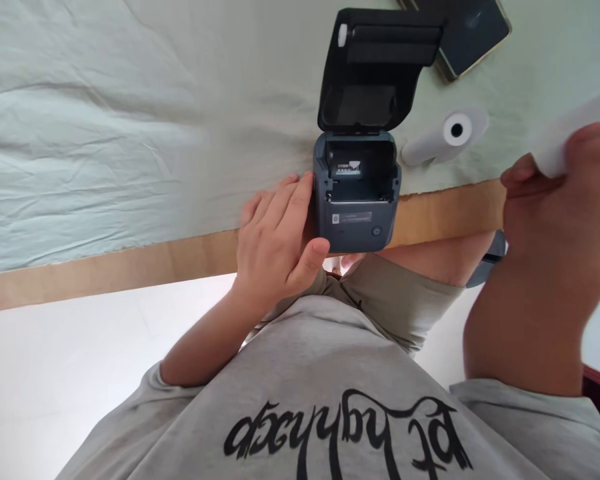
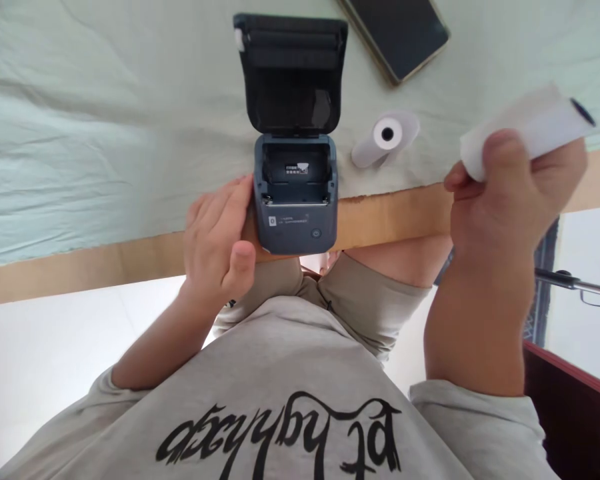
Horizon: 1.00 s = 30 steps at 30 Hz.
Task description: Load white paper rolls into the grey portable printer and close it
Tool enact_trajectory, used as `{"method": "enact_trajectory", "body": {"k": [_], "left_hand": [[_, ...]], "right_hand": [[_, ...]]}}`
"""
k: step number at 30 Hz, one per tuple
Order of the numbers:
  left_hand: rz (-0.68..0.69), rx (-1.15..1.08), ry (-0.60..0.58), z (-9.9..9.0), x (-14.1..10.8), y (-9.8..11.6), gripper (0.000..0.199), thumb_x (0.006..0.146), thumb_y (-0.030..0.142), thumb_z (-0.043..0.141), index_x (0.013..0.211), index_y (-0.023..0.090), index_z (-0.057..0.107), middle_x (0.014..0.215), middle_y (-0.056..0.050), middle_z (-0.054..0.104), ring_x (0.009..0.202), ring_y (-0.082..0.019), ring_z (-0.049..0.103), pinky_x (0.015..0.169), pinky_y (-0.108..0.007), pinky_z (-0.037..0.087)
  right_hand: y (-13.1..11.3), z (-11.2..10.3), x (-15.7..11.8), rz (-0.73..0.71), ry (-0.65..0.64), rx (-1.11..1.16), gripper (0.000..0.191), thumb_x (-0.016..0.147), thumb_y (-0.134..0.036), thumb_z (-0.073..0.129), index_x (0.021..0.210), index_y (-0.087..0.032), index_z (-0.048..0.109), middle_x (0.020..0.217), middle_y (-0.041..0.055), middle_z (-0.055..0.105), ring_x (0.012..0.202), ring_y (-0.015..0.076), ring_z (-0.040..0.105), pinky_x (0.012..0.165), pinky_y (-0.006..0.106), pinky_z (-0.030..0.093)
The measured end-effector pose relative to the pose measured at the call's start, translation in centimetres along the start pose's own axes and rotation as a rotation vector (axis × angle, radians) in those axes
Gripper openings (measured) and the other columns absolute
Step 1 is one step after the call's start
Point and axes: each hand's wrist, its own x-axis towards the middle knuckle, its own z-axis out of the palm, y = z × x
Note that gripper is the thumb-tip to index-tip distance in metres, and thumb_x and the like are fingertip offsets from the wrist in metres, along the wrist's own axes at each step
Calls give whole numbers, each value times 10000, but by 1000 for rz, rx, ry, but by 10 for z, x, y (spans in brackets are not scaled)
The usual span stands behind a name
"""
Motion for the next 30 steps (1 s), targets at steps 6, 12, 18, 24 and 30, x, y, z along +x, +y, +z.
{"method": "enact_trajectory", "body": {"k": [6, 12, 18, 24, 30], "left_hand": [[7, 8, 35, 2, 1, 0, 797, 1079, 663, 106, 1553, 156, 499, 1439, -186, 666, 1387, -330, 606, 1119, -419, 384], [3, 21, 22, 1, 2, 0, 780, 1084, 650, 117, 1559, 159, 493, 1441, -181, 663, 1380, -326, 607, 1111, -432, 399], [-22, 43, 8, 1, 4, 3, 799, 1071, 671, 94, 1568, 178, 480, 1461, -174, 658, 1391, -328, 599, 1118, -438, 398], [-41, 51, -1, 2, 4, 3, 779, 1065, 676, 100, 1575, 211, 462, 1472, -168, 646, 1392, -325, 594, 1112, -444, 404], [-45, 54, 10, 3, 5, 4, 793, 1066, 678, 89, 1540, 192, 498, 1441, -178, 662, 1377, -324, 607, 1105, -443, 413]], "right_hand": [[11, -5, 8, -294, -25, -237, 276, 855, -347, 721, 887, -223, 476, 726, -79, 434, 607, 49, 425, 593, 284, 399], [33, -10, 19, -350, -118, -479, 372, 817, -275, 746, 1114, -225, 529, 994, -14, 573, 843, 113, 551, 745, 309, 437], [19, -17, 1, -517, -92, -536, 659, 759, -277, 782, 1373, -359, 556, 1306, 4, 626, 1228, 294, 611, 946, 480, 442], [-25, 26, -32, -565, -205, -389, 464, 871, -386, 638, 1320, -316, 545, 1202, 53, 556, 1035, 231, 601, 817, 426, 500], [-13, 59, -31, -363, -229, -440, 517, 726, -222, 737, 1203, -211, 537, 1162, 84, 605, 974, 204, 551, 889, 430, 512]]}}
